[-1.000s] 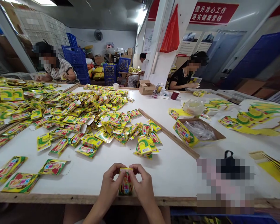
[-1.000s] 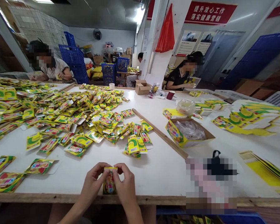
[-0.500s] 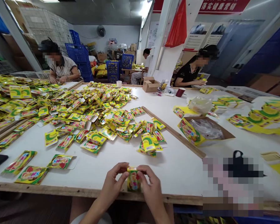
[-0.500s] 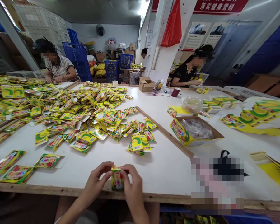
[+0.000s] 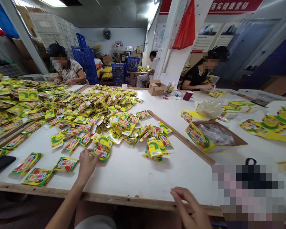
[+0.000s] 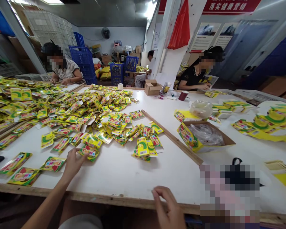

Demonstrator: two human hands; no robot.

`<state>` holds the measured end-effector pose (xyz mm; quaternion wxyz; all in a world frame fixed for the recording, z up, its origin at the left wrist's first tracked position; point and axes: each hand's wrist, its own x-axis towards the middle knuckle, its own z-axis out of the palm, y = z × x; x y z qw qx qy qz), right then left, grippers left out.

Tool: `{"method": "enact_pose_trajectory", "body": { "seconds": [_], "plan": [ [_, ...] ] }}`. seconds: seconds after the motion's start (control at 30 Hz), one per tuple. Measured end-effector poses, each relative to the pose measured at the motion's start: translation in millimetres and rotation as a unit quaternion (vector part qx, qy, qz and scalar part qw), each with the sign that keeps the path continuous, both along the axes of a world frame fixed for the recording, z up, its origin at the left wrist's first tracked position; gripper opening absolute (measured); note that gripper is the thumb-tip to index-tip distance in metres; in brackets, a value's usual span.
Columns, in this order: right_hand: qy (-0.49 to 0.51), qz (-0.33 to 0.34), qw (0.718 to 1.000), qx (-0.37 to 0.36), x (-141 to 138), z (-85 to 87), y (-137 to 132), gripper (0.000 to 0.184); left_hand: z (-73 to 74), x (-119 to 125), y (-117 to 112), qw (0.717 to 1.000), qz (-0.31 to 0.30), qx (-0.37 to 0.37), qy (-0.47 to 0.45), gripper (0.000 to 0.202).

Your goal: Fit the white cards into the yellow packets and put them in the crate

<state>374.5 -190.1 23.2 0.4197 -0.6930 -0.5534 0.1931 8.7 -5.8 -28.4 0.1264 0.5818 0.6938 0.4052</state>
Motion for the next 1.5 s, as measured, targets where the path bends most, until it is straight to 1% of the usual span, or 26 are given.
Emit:
{"method": "enact_pose_trajectory", "body": {
  "seconds": [0.03,0.1,0.17,0.2,0.23,0.3,0.37,0.5,0.57,0.67,0.73,0.8,0.9,1.0,1.07,1.1,1.13,1.2,1.3,1.4,1.5],
  "plan": [
    [0.023,0.016,0.999,0.017,-19.1,-0.1,8.5,0.025,2.9,6.7,-8.5,1.000,-0.019,0.009,-0.013,0.037],
    [0.065,0.052,0.996,0.044,-53.7,-1.1,25.2,0.021,10.9,23.2,-28.6,0.994,-0.088,0.015,-0.059,0.027],
    [0.096,0.093,0.989,0.066,-80.3,-4.5,39.8,0.016,19.7,42.2,-49.4,0.967,-0.207,-0.008,-0.148,0.019],
    [0.110,0.111,0.985,0.076,-90.2,-7.3,45.9,0.015,23.3,51.8,-58.9,0.953,-0.244,-0.018,-0.180,0.017],
    [0.124,0.125,0.981,0.083,-97.8,-10.5,51.2,0.015,25.8,61.0,-67.1,0.938,-0.275,-0.033,-0.210,0.020],
    [0.148,0.136,0.976,0.089,-106.9,-17.8,58.9,0.018,26.7,76.3,-79.4,0.917,-0.303,-0.056,-0.253,0.027],
    [0.164,0.128,0.974,0.087,-109.6,-24.6,63.1,0.016,22.9,86.2,-85.8,0.906,-0.309,-0.070,-0.281,0.027],
    [0.174,0.113,0.975,0.078,-106.0,-34.2,65.8,0.014,11.0,91.2,-87.0,0.904,-0.310,-0.088,-0.281,0.022],
    [0.183,0.124,0.973,0.063,-104.2,-36.9,67.2,0.017,7.5,90.2,-85.3,0.902,-0.317,-0.098,-0.275,0.020],
    [0.208,0.147,0.966,0.043,-103.3,-37.6,71.6,0.021,6.5,88.9,-82.4,0.897,-0.319,-0.109,-0.286,0.019],
    [0.208,0.167,0.963,0.033,-103.0,-35.0,75.6,0.018,7.3,89.3,-80.3,0.890,-0.320,-0.115,-0.303,0.019],
    [0.188,0.183,0.965,0.026,-102.8,-30.9,79.6,0.011,8.7,91.5,-77.6,0.878,-0.323,-0.119,-0.331,0.019],
    [0.149,0.182,0.971,0.050,-103.4,-27.8,82.8,0.015,11.2,98.3,-72.5,0.850,-0.333,-0.119,-0.389,0.017],
    [0.169,0.139,0.972,0.087,-105.4,-32.4,81.1,0.010,13.6,106.3,-67.9,0.820,-0.338,-0.106,-0.450,0.022],
    [0.198,0.107,0.969,0.101,-106.2,-37.0,78.4,0.022,14.9,109.5,-66.1,0.810,-0.340,-0.097,-0.467,0.030],
    [0.203,0.102,0.968,0.103,-106.1,-38.4,77.2,0.027,15.5,110.0,-65.8,0.811,-0.343,-0.097,-0.463,0.030],
    [0.201,0.106,0.969,0.101,-105.8,-38.9,76.3,0.026,16.1,109.8,-65.9,0.817,-0.347,-0.101,-0.450,0.028],
    [0.185,0.135,0.969,0.091,-105.1,-37.1,75.4,0.019,17.3,108.1,-67.7,0.833,-0.353,-0.110,-0.412,0.021],
    [0.179,0.165,0.966,0.088,-105.5,-31.7,76.2,0.012,20.2,105.6,-73.6,0.855,-0.340,-0.114,-0.375,0.020],
    [0.188,0.157,0.964,0.101,-107.8,-29.0,77.8,0.010,24.8,106.6,-79.8,0.871,-0.318,-0.098,-0.361,0.019],
    [0.185,0.146,0.967,0.093,-109.3,-27.8,79.5,0.010,29.4,109.9,-81.8,0.875,-0.315,-0.081,-0.358,0.017]
  ]
}}
